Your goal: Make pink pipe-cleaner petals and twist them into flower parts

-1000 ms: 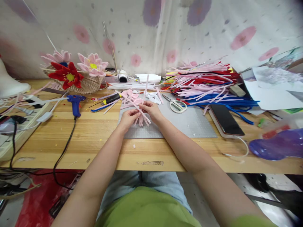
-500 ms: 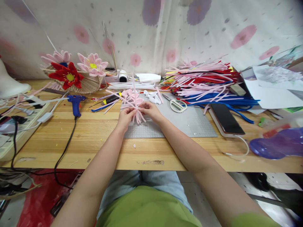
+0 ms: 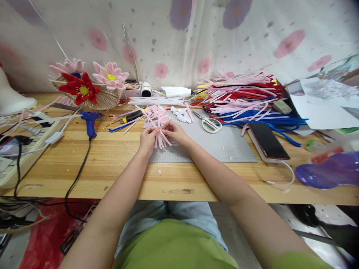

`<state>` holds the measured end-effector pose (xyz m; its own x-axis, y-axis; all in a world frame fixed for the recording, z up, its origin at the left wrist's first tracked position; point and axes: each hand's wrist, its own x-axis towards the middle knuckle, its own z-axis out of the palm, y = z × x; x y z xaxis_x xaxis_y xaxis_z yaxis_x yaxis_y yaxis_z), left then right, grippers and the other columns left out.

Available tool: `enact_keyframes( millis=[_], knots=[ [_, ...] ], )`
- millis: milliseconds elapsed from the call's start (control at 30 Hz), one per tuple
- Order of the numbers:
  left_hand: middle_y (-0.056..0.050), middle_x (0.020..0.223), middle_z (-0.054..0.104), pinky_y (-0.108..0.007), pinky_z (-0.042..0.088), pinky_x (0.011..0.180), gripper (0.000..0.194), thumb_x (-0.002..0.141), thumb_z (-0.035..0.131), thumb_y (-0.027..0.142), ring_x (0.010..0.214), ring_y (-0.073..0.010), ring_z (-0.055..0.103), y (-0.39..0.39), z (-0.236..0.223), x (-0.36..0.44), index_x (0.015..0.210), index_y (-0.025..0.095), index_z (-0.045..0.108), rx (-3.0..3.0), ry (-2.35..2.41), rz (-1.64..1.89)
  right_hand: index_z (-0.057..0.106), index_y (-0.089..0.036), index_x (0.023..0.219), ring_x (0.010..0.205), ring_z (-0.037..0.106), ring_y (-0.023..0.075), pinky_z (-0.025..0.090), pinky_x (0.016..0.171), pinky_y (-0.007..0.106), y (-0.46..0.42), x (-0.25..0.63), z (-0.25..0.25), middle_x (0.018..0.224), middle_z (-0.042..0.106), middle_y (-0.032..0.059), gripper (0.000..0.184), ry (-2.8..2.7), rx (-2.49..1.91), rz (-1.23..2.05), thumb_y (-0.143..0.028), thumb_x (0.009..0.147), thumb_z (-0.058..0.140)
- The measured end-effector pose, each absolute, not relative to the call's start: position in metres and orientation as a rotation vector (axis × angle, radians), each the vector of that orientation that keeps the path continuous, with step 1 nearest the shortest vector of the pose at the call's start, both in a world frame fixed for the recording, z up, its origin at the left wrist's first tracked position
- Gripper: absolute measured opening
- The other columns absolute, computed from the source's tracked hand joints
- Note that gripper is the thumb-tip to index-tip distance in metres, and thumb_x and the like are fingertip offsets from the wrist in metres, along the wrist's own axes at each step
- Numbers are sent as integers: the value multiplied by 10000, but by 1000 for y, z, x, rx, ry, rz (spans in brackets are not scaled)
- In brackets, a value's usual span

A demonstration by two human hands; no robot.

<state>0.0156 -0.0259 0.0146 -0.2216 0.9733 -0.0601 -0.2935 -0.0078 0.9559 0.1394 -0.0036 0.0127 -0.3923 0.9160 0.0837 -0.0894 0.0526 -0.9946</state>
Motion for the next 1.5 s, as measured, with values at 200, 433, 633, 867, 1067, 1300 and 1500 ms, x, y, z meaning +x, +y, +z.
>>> enact_keyframes(
  millis=[200, 433, 633, 867, 1067, 1300, 1500],
  knots=[
    [58, 487, 497, -194, 381, 483, 250, 586, 702, 239, 447, -64, 463, -25, 12, 20, 561, 157, 467, 850, 1187, 1618, 489, -167, 740, 483, 477, 72, 402, 482, 205, -8, 136, 18, 557, 518, -54, 294, -1397, -870, 1589, -341, 627, 698],
    [68, 467, 452, -176, 334, 458, 288, 611, 713, 303, 434, -49, 412, -24, 10, 17, 560, 156, 472, 998, 1202, 1576, 540, -140, 708, 464, 463, 52, 359, 442, 183, -10, 141, 18, 561, 548, -44, 400, -1443, -864, 1690, -479, 585, 713],
    [27, 592, 583, -206, 427, 569, 286, 544, 753, 333, 546, -79, 526, -24, 15, 10, 654, 135, 580, 1026, 1088, 1421, 568, -137, 695, 431, 423, 44, 286, 406, 176, -8, 145, 19, 522, 547, -36, 404, -1407, -925, 1620, -507, 602, 698],
    [-23, 641, 647, -268, 470, 645, 344, 498, 785, 331, 598, -123, 586, -27, 18, 9, 750, 122, 681, 911, 984, 1221, 559, -132, 642, 425, 413, 52, 259, 403, 183, -7, 148, 17, 499, 544, -30, 377, -1417, -913, 1702, -473, 586, 711],
    [-13, 603, 620, -258, 439, 590, 235, 532, 757, 328, 568, -123, 557, -29, 18, 13, 637, 133, 679, 1000, 1108, 1248, 637, -161, 872, 668, 555, 102, 407, 542, 196, -4, 159, 26, 786, 640, -2, 350, -1436, -896, 1642, -332, 581, 730],
    [18, 602, 559, -221, 421, 559, 163, 639, 690, 278, 566, -97, 512, -32, 14, 29, 631, 141, 603, 1143, 1032, 1133, 671, -123, 790, 523, 457, 66, 324, 461, 190, -1, 153, 23, 592, 578, -10, 353, -1337, -869, 1636, -409, 590, 723],
    [33, 593, 511, -157, 307, 365, 250, 687, 676, 340, 395, -31, 392, -39, 24, 28, 765, 143, 542, 868, 860, 937, 654, -139, 775, 455, 409, 47, 276, 404, 174, 3, 157, 19, 508, 498, -41, 335, -1174, -817, 1728, -418, 604, 723]
  ],
)
